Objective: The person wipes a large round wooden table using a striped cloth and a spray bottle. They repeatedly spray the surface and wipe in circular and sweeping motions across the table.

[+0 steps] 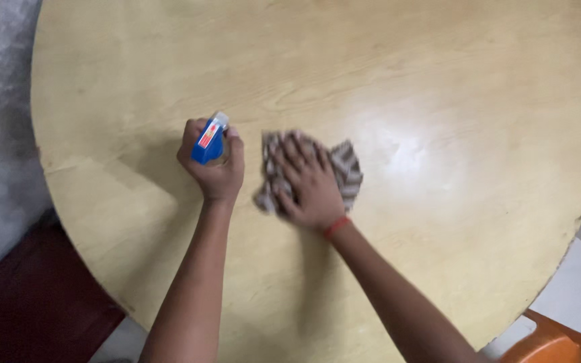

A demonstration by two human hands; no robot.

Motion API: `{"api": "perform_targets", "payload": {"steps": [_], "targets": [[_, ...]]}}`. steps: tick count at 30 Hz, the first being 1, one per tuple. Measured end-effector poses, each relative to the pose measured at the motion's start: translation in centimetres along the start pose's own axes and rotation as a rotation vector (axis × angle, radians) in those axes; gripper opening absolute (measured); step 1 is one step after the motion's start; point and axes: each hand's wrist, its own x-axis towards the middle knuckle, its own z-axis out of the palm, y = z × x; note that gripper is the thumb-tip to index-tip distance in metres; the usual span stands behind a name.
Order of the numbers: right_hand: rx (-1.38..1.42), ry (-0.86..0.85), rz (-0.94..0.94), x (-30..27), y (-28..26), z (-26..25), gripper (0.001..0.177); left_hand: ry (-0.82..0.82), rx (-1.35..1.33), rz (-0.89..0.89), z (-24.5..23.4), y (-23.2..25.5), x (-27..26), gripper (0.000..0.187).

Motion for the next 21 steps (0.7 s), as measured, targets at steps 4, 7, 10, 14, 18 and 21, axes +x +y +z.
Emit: {"api": "perform_targets", "payload": {"steps": [4,7,10,14,18,21], "targets": [[0.051,-0.016,0.004,-7.5,1.9,-1.6,0.07,0.0,-0.048,0.02,0.2,0.0,-0.1,0.019],[-0.005,0.023,0.134,-13.0,6.7,-3.2,0.069,-0.031,-0.079,-0.025,-0.2,-0.4,-0.6,0.017],[-0.107,0.073,0.276,-15.6,12.6,-5.5,0.073,-0.026,-0.071,0.008,0.1,-1.1,-0.5,0.015],[-0.164,0.181,0.461,-12.6,18.0,-6.9,0.074,0.007,-0.205,-0.107,0.5,-2.2,-1.3,0.016],[-0.198,0.251,0.599,-7.6,19.1,-5.7,0.073,0.157,-0.148,-0.046,3.2,-2.7,-2.0,0.035],[-0.191,0.238,0.467,-5.6,18.8,-5.3,0.075,0.129,-0.126,0.021,7.8,-1.2,-2.9,0.044]]}}
